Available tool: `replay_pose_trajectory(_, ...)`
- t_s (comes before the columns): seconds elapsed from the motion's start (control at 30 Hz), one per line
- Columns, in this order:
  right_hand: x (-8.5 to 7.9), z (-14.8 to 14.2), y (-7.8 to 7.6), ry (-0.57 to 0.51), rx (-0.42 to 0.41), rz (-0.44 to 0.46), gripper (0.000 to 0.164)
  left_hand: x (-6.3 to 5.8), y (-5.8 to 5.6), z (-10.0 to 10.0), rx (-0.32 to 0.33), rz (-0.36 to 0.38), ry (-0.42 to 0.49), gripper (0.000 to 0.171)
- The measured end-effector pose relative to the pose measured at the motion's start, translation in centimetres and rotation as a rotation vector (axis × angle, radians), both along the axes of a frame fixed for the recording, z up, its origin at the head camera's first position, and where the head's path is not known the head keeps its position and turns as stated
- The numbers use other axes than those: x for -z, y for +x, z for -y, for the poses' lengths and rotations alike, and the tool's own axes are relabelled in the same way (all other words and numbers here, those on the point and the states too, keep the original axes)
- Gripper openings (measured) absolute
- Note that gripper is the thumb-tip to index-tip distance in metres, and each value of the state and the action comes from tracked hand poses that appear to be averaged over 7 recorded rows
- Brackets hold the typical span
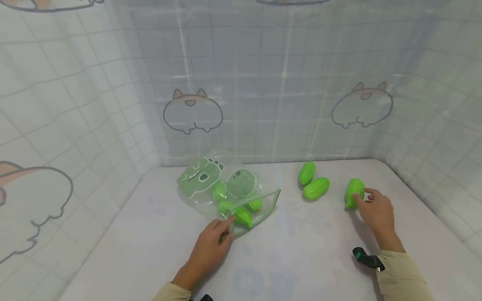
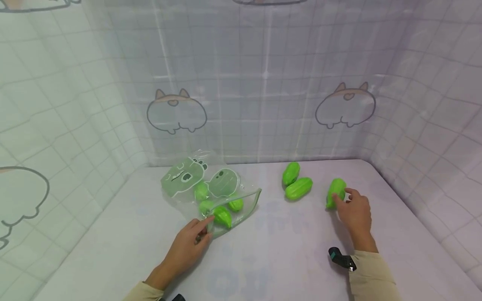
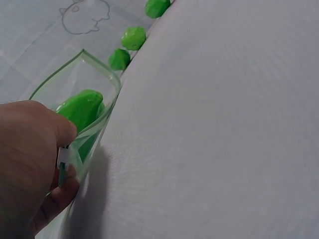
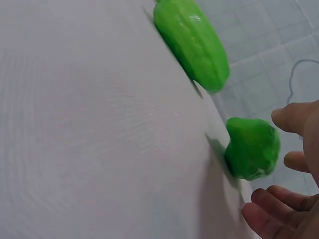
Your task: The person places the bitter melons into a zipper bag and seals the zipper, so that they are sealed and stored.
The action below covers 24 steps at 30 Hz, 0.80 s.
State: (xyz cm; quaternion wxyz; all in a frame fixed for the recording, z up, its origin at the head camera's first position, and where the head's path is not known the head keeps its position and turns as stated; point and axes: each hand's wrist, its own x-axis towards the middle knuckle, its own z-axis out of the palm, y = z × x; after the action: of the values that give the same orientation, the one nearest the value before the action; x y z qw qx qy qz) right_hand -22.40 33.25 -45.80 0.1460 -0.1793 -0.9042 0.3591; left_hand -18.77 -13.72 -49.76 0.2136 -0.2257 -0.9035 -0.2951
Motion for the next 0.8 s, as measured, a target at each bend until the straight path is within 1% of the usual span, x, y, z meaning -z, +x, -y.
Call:
replay_pose_trajectory(0.1,0.2,-0.1,-0.3,0.007,-0.004,0.017,0.074,0.1,-0.2,-0.1,-0.002,-0.022,-0.001,0.051)
replay_pose_trajectory(0.23,0.7,0.0,-0.5,0.0,0.0,0.019,0.074,0.4,-0.3,-0.1,-0.004,-0.042,-0.001,0.052)
replay_pose_trajectory(0.4,1.5,0.5,-0.6,-0.031,0.002,0.026,0.073,0.7,-0.2,0.2,-0.013,-0.009,-0.023,0.051)
replay_pose_trajectory(0.5,1.7,0.7,-0.6,-0.04,-0.01,0.006,0.071,0.8,-0.3,0.3,-0.017,-0.005,-0.029,0.052)
replay_pose_trajectory(0.63,1.5,0.5,-0.6,-0.028,-0.031,-0.042,0.066,0.7,-0.5,0.1,-0.006,-0.029,-0.023,0.053)
replay_pose_trajectory(0.8,1.4,0.1,-0.6,-0.017,-0.044,-0.046,0.062,0.7,-0.8,-0.2,0.003,-0.052,-0.014,0.053)
